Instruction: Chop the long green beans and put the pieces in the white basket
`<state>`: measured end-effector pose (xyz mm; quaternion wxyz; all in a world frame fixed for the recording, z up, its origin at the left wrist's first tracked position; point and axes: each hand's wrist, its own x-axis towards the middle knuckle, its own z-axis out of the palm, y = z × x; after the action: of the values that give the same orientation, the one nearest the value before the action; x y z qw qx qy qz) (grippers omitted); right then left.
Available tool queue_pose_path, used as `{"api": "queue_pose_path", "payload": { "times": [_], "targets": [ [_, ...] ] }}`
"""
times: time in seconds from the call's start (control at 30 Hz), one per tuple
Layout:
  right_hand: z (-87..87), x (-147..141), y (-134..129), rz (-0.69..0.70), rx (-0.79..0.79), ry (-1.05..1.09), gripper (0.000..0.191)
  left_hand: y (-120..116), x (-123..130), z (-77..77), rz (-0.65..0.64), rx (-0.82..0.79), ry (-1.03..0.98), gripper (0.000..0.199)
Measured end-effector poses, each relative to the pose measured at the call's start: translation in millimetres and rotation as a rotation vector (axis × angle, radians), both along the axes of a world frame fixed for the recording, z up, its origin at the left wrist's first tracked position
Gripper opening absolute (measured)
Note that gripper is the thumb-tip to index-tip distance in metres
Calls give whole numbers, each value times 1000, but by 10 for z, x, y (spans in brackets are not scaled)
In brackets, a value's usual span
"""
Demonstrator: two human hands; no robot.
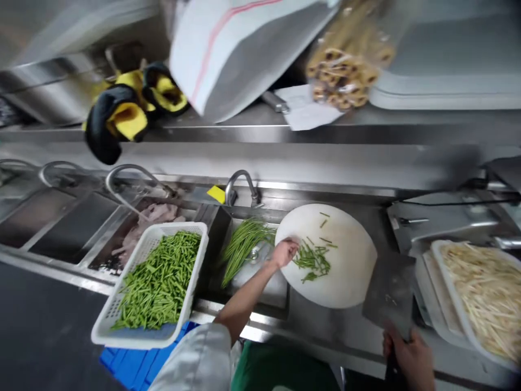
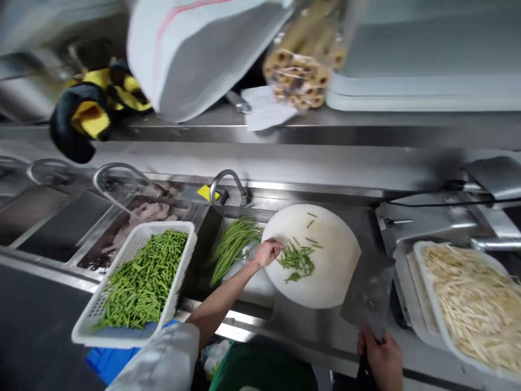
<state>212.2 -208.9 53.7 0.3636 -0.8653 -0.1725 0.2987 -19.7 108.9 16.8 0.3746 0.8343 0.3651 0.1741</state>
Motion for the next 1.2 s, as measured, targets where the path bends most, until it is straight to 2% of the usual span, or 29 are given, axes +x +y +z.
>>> {"api": "queue_pose_path", "payload": {
  "times": [0.07, 0.13, 0.3, 0.37, 0.43, 0.6, 0.73, 0.87, 0.97, 1.03, 1.1, 1.2],
  "targets": [
    [-64, 107, -226, -5, -94, 63, 50, -69, 366, -58, -128, -1, 65, 24],
    [-99, 181, -339, 5, -158, 117, 52, -102, 561, -88, -205, 7, 118, 25],
    [-178, 359, -264, 55, -139, 165, 51, -44, 715, -22, -246, 30, 167, 19],
    [-215, 437, -164, 81, -113, 195, 50, 12, 745, 15, -164, 30, 134, 19],
    [-240, 518, -47, 107, -106, 204, 49, 88, 761, 25, -29, 20, 95, 22],
    [-255, 717, 224, 190, -97, 149, 45, 307, 703, -80, 293, -98, 97, 25],
    [-279, 832, 306, 246, -97, 158, 44, 405, 658, -180, 363, -132, 123, 21],
    [-327, 876, 285, 241, -100, 136, 41, 460, 635, -193, 373, -167, 123, 18],
    [-398, 881, 253, 225, -111, 151, 42, 393, 445, -122, 463, -165, 71, 19],
    [-469, 885, 230, 226, -137, 174, 44, 180, 139, -48, 565, -159, 36, 25],
    [-556, 893, 209, 236, -155, 186, 47, -225, -327, 19, 675, -151, 46, 33],
    [-679, 915, 191, 251, -162, 193, 50, -1097, -1189, 62, 847, -139, 144, 31]
  ]
}}
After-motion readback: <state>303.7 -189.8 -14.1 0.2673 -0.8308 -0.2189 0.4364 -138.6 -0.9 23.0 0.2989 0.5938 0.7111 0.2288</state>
